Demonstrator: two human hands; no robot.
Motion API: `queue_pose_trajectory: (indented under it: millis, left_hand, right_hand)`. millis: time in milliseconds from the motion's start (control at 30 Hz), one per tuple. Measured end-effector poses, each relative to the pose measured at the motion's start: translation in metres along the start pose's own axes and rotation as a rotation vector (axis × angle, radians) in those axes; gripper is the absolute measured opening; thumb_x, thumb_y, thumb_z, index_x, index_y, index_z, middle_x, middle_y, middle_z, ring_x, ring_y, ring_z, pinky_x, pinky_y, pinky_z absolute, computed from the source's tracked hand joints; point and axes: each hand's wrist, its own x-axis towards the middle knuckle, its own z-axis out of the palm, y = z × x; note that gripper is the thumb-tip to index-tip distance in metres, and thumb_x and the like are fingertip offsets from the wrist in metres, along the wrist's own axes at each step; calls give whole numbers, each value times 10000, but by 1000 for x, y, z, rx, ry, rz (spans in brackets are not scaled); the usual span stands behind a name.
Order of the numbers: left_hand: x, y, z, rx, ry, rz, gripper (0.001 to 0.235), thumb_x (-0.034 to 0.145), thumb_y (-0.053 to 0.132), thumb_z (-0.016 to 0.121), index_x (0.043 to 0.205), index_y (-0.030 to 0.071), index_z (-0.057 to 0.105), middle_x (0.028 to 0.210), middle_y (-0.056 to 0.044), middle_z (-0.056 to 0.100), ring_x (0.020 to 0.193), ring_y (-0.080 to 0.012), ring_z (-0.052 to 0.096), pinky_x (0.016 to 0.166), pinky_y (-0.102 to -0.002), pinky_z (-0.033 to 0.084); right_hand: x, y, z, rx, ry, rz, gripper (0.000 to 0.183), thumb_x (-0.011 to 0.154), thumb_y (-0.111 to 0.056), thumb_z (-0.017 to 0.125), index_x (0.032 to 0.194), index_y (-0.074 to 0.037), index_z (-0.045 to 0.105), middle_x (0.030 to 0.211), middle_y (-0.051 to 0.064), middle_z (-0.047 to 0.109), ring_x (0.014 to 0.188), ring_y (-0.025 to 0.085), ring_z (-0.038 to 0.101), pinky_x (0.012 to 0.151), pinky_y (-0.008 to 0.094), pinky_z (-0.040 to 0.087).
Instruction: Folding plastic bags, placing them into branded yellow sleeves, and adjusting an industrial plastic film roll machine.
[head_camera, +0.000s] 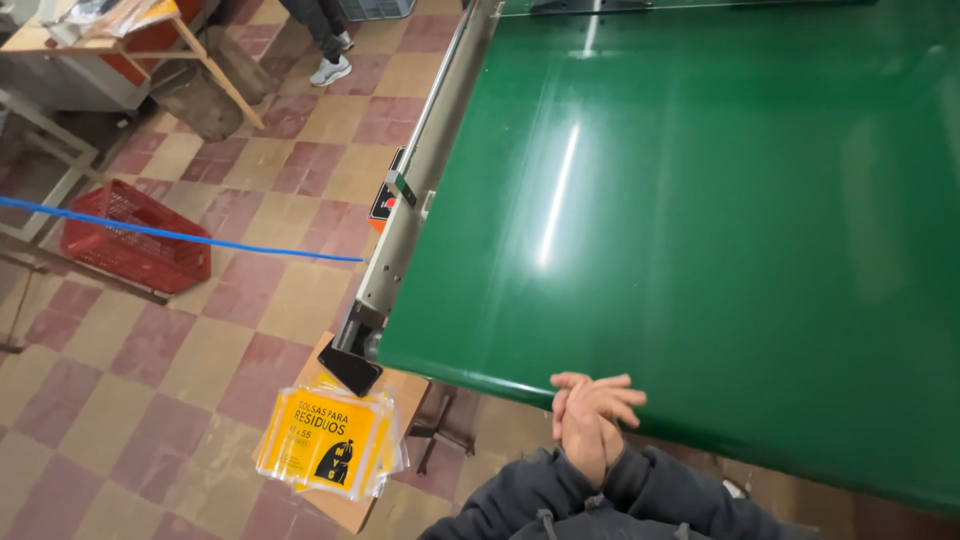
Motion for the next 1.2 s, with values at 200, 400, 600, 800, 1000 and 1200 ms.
queue_pose_trajectory:
  millis: [200, 400, 600, 800, 1000, 1200]
  left_hand:
    - [2, 69, -3, -26, 183, -88, 554, 1043, 223, 372, 1526, -47, 397, 1622, -219, 399, 1555, -366, 334, 1286, -451, 230]
    - [30, 87, -28, 210, 70, -17, 701, 1102, 308, 329, 1640, -66, 78, 1734, -257, 131, 1641, -418, 91, 1319, -506, 71]
    - [47, -2, -68, 55, 298, -169, 620, 1143, 332, 224, 1631, -49, 199, 1719, -238, 228, 1618, -351, 171, 1304, -394, 139]
    - [45, -30, -20, 288, 223, -202, 644, 1150, 366, 250, 1640, -40, 146, 1726, -182, 156, 1624, -303, 130, 1317, -368, 127]
    - [33, -77, -52, 154, 141, -374, 668, 1146, 404, 228, 1643, -10, 62, 1749, -175, 48, 1614, -276, 23, 1297, -385, 97]
    - [45, -40, -62, -109, 245, -363, 616, 1135, 404, 206, 1600, 1, 250, 1647, -180, 315, 1544, -275, 268, 1262, -363, 223]
  right_hand:
    - [9, -66, 51, -323, -330, -492, 697, 1023, -518, 433, 1514, -24, 406, 1065, 119, 624, 693, 234, 649, 571, 335, 547]
    - [11, -61, 90, -679, 93, -476, 574, 1057, -282, 397, 1546, 9, 326, 1531, 158, 456, 1449, 320, 449, 1152, 451, 390]
    - [22, -41, 80, -863, 44, -480, 609, 1094, -323, 253, 1611, -6, 204, 1710, 131, 194, 1576, 281, 163, 1250, 403, 142]
    - [51, -85, 84, -938, 91, -481, 620, 1100, -377, 228, 1593, -2, 239, 1690, 144, 248, 1566, 264, 209, 1264, 390, 156]
    - [36, -60, 107, -860, 198, -403, 670, 1086, -457, 132, 1590, -32, 246, 1679, 118, 264, 1558, 230, 219, 1254, 353, 151]
    - [47, -62, 103, -1107, 28, -590, 695, 1106, -491, 138, 1569, -16, 347, 1691, 128, 306, 1587, 288, 224, 1284, 413, 145]
